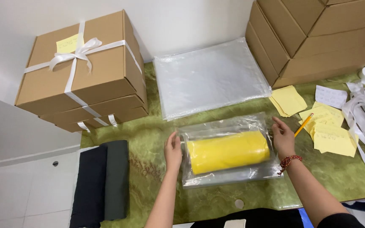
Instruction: Writing notes, bagging fabric rolls, and packing them into cardboard boxes
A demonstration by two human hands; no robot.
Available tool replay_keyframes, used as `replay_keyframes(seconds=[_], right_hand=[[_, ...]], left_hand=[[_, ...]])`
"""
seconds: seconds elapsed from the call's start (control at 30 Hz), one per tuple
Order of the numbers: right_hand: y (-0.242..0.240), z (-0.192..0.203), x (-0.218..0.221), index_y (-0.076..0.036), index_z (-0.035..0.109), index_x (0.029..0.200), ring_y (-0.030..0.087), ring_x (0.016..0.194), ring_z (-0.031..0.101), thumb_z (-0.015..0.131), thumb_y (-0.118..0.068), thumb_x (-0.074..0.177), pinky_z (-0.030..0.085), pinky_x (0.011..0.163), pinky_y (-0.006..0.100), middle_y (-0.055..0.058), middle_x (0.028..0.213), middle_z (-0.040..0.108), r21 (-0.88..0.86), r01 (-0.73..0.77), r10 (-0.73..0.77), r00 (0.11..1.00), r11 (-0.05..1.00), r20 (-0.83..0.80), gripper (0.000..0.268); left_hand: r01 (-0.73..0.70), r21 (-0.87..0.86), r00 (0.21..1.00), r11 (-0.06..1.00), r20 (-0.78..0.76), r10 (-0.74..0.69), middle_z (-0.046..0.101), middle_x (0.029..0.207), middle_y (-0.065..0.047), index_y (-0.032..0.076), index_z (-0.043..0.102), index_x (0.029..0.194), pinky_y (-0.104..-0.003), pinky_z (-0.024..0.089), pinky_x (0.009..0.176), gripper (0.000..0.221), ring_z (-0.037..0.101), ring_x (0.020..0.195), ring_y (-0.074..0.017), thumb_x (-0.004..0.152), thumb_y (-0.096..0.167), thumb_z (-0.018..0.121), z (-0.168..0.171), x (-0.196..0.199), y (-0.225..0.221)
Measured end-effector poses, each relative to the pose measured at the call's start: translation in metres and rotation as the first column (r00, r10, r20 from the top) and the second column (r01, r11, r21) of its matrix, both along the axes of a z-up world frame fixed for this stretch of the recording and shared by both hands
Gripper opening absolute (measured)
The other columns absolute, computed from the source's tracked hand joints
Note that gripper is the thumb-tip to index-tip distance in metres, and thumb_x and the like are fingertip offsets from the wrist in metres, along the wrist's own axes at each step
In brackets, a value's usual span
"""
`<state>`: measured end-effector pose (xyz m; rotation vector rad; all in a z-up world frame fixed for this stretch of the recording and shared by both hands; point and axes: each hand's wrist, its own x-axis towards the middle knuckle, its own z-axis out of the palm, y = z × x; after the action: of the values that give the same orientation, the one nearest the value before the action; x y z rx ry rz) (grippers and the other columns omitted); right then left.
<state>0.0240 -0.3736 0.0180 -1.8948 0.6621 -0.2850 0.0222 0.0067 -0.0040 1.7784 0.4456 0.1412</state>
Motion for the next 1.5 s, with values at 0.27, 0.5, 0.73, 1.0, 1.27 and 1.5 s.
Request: replay_keyframes(seconds=[0.27, 0.5, 0.73, 1.0, 1.27, 1.5], right_hand=[[-0.01, 0.006, -0.019, -0.004, 0.078, 0.128, 0.036, 0.105, 0.072, 0.064, -0.047, 0.107, 0.058, 0.086, 0.049, 0.021, 0.113, 0.078, 0.101, -0.144, 0.167, 0.945, 0.984, -0.282, 0.049], [0.024, 0.058, -0.027, -0.002, 0.077, 0.134, 0.042, 0.124, 0.067, 0.069, -0.073, 0.094, 0.053, 0.102, 0.053, 0.032, 0.127, 0.072, 0.214, -0.248, 0.32, 0.838, 0.945, -0.441, 0.082], [0.003, 0.042, -0.029, 0.01, 0.074, 0.113, 0.027, 0.088, 0.063, 0.083, -0.05, 0.09, 0.053, 0.068, 0.036, 0.015, 0.097, 0.064, 0.38, -0.237, 0.38, 0.85, 0.894, -0.364, 0.065], [-0.052, -0.051, -0.021, 0.01, 0.069, 0.088, 0.032, 0.042, 0.058, 0.08, -0.038, 0.092, 0.049, 0.029, 0.042, 0.019, 0.066, 0.056, 0.287, -0.263, 0.359, 0.86, 0.921, -0.363, 0.05], [-0.042, -0.042, -0.008, -0.002, 0.078, 0.115, 0.022, 0.08, 0.068, 0.076, -0.035, 0.101, 0.058, 0.068, 0.037, 0.012, 0.087, 0.07, 0.279, -0.064, 0.141, 0.954, 0.958, -0.265, 0.036], [-0.033, -0.04, 0.002, -0.004, 0.081, 0.113, 0.026, 0.086, 0.064, 0.077, -0.035, 0.099, 0.054, 0.07, 0.036, 0.016, 0.087, 0.07, 0.192, 0.017, 0.04, 0.956, 0.981, -0.292, 0.034]], left_hand=[[0.085, -0.054, 0.913, 0.995, -0.395, -0.1, 0.074, 0.133, -0.016, 0.012, 0.069, 0.14, -0.043, 0.059, 0.101, 0.067, 0.072, 0.122, -0.033, 0.103, 0.065, 0.052, -0.002, -0.029, 0.01], [0.335, -0.021, 0.776, 0.942, -0.561, -0.288, 0.075, 0.136, -0.007, 0.017, 0.076, 0.133, -0.043, 0.051, 0.114, 0.096, 0.063, 0.137, -0.0285, 0.086, 0.096, 0.052, 0.027, -0.041, -0.01], [0.266, -0.155, 0.817, 0.952, -0.487, -0.308, 0.073, 0.136, -0.017, 0.004, 0.074, 0.131, -0.045, 0.049, 0.113, 0.087, 0.061, 0.139, -0.0349, 0.088, 0.08, 0.07, 0.035, -0.046, -0.014], [0.34, -0.12, 0.757, 0.933, -0.554, -0.347, 0.077, 0.108, -0.012, 0.005, 0.081, 0.11, -0.039, 0.051, 0.104, 0.081, 0.07, 0.118, -0.0286, 0.072, 0.077, 0.087, 0.03, -0.05, 0.002], [0.226, -0.079, 0.844, 0.971, -0.482, -0.235, 0.069, 0.145, -0.014, 0.009, 0.068, 0.144, -0.048, 0.05, 0.113, 0.084, 0.06, 0.141, -0.0317, 0.096, 0.077, 0.059, 0.054, -0.023, -0.012], [0.03, 0.001, 0.896, 1.0, -0.443, -0.027, 0.078, 0.128, -0.012, 0.009, 0.079, 0.122, -0.048, 0.049, 0.115, 0.065, 0.063, 0.135, -0.0366, 0.1, 0.065, 0.056, -0.011, 0.026, -0.019]])
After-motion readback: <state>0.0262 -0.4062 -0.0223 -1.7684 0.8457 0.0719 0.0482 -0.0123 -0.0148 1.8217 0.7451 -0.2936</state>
